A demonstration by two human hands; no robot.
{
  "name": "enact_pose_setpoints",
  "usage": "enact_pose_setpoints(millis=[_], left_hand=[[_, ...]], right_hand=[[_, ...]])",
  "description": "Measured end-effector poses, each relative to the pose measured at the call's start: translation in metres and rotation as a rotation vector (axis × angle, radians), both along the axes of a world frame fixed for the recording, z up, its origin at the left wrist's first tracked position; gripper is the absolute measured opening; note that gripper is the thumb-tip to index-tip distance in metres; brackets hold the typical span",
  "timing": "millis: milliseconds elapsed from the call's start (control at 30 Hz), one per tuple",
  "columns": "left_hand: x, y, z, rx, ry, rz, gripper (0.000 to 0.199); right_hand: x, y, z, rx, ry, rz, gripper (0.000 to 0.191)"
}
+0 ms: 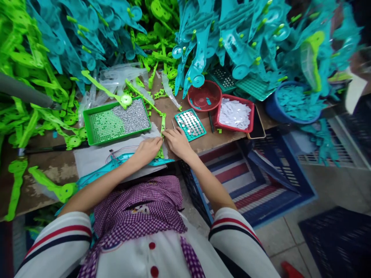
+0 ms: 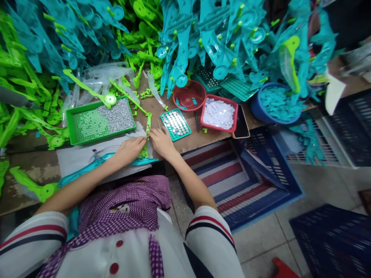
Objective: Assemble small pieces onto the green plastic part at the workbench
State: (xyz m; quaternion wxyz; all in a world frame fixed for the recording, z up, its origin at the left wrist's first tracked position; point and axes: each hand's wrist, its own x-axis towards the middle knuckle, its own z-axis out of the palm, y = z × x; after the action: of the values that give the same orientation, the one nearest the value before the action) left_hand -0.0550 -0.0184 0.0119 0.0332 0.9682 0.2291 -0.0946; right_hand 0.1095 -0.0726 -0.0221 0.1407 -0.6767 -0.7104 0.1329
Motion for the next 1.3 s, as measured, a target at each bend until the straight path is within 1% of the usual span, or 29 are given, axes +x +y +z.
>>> enact_pose_setpoints(millis=[67,133,267,333,400,500,567,667,733,833,967,1100,1233,1300], left_hand=[[-0.002,-0.001,0.0,0.029,-0.004,-0.017,0.037],[-0.002,-0.001,0.001,0.026,-0.007,-0.021,0.036],[0.0,0.002,0.009,-0.053,0.009,-0.013,0.037],[0.0,0.006,0.011,-0.098,0.01,0.007,0.04],[-0.002,0.013,0.011,-0.161,0.0,0.029,0.045],[-0.007,0.024,0.006,-0.297,-0.044,0.038,0.049],[-0.009,0.029,0.0,-0.381,-0.095,0.052,0.046],[-0.012,0.029,-0.008,-0.469,-0.2,0.116,0.039],[-0.014,0.025,-0.011,-0.496,-0.267,0.167,0.036],[-0.017,0.018,-0.012,-0.474,-0.329,0.24,0.031],[-0.017,0.016,-0.008,-0.374,-0.334,0.333,0.025],[-0.009,0.005,-0.001,-0.356,-0.244,0.276,0.025],[-0.001,-0.014,0.009,-0.224,-0.062,0.223,0.031],[-0.001,-0.02,0.015,-0.175,0.002,0.164,0.033]], right_hand=[[0.003,-0.002,-0.002,0.019,0.018,0.017,0.039],[0.005,-0.008,-0.004,0.057,0.062,0.018,0.039],[0.003,-0.02,-0.009,0.171,0.241,-0.037,0.037],[-0.001,-0.02,-0.011,0.186,0.349,-0.054,0.035],[-0.003,-0.014,-0.013,0.168,0.442,-0.065,0.032],[-0.003,-0.003,-0.014,0.125,0.527,-0.084,0.027],[-0.002,0.003,-0.013,0.1,0.552,-0.085,0.024],[0.0,0.007,-0.011,0.072,0.557,-0.082,0.02],[0.0,0.008,-0.009,0.053,0.542,-0.074,0.017],[0.0,0.009,-0.003,0.02,0.506,-0.054,0.013],[0.002,0.01,0.002,-0.005,0.492,-0.011,0.011],[0.005,0.014,0.001,-0.015,0.51,0.013,0.01],[0.008,0.019,-0.002,-0.034,0.568,0.014,0.011],[0.01,0.021,-0.003,-0.053,0.585,0.023,0.01]])
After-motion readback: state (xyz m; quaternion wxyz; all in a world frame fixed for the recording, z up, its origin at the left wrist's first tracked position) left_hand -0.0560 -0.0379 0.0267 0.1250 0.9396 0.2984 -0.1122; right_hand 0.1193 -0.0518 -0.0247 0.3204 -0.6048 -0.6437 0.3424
